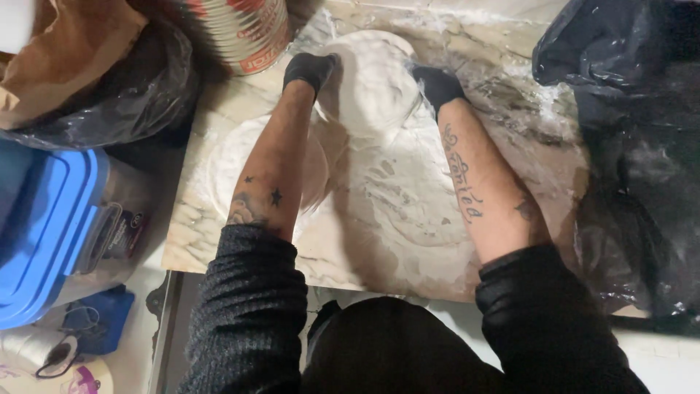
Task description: Stretching and shaping several balls of pizza dough on a floured marble surface.
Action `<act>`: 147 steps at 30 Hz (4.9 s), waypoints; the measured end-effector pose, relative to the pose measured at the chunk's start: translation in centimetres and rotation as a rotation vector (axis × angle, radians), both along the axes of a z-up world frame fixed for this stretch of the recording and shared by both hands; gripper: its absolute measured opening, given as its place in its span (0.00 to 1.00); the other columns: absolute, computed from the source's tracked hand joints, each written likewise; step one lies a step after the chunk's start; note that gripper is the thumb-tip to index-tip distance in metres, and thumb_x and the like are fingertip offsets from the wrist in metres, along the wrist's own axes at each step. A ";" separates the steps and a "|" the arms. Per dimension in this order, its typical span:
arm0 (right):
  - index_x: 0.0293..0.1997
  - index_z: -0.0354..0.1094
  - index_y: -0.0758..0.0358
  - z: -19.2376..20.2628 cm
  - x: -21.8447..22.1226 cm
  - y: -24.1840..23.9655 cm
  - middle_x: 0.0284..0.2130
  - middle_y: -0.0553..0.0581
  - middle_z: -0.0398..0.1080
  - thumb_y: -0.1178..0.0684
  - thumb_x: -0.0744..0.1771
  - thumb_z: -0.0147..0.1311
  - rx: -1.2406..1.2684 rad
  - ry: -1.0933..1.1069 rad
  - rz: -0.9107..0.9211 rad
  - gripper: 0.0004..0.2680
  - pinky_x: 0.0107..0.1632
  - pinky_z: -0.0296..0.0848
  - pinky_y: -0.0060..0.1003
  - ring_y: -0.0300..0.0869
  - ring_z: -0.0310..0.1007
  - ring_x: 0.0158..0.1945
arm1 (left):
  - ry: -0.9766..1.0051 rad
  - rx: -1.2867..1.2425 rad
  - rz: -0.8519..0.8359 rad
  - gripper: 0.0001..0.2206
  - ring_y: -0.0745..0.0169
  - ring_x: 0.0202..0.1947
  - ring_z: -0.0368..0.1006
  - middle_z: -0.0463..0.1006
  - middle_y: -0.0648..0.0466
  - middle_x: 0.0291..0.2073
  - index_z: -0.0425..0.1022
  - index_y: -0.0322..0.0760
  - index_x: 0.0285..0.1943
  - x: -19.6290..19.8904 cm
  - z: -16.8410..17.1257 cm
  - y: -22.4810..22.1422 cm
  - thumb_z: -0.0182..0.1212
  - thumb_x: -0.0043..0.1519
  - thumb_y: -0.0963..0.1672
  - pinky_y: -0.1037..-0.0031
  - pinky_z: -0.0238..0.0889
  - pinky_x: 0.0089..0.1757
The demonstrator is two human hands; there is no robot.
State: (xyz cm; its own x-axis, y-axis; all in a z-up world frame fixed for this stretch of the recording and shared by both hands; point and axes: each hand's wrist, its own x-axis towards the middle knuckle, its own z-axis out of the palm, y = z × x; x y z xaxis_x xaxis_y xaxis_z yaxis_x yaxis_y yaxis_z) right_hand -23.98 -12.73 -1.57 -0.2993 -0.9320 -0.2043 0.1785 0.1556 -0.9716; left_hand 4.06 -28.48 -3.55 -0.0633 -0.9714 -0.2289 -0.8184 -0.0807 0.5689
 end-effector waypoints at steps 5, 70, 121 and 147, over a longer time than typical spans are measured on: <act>0.51 0.76 0.65 3.3 1.3 -1.0 0.43 0.53 0.78 0.48 0.67 0.57 0.097 0.073 0.072 0.13 0.45 0.74 0.33 0.38 0.76 0.43 | 0.620 0.234 0.097 0.28 0.51 0.43 0.80 0.86 0.48 0.42 0.85 0.32 0.46 0.5 -2.2 -0.9 0.75 0.48 0.56 0.63 0.73 0.45; 0.60 0.65 0.72 8.5 16.4 12.9 0.49 0.60 0.77 0.57 0.65 0.66 -0.093 -0.111 0.426 0.19 0.57 0.77 0.37 0.42 0.78 0.51 | 1.415 0.267 0.139 0.22 0.54 0.40 0.82 0.82 0.45 0.41 0.70 0.24 0.57 15.2 10.9 28.4 0.72 0.55 0.39 0.65 0.81 0.44; 0.73 0.50 0.70 12.8 -0.8 22.8 0.70 0.74 0.51 0.27 0.53 0.69 0.204 1.546 1.263 0.47 0.69 0.54 0.45 0.62 0.50 0.72 | -0.065 -0.598 -0.752 0.36 0.37 0.47 0.77 0.81 0.36 0.43 0.81 0.31 0.47 -10.2 11.4 37.2 0.67 0.42 0.61 0.56 0.68 0.50; 0.80 0.35 0.61 9.0 1.0 14.2 0.77 0.68 0.26 0.20 0.56 0.58 -0.002 1.437 1.130 0.50 0.73 0.34 0.46 0.55 0.23 0.78 | 0.501 -0.472 -0.294 0.21 0.48 0.61 0.74 0.77 0.40 0.60 0.74 0.31 0.64 -2.3 0.9 25.6 0.53 0.67 0.49 0.65 0.64 0.60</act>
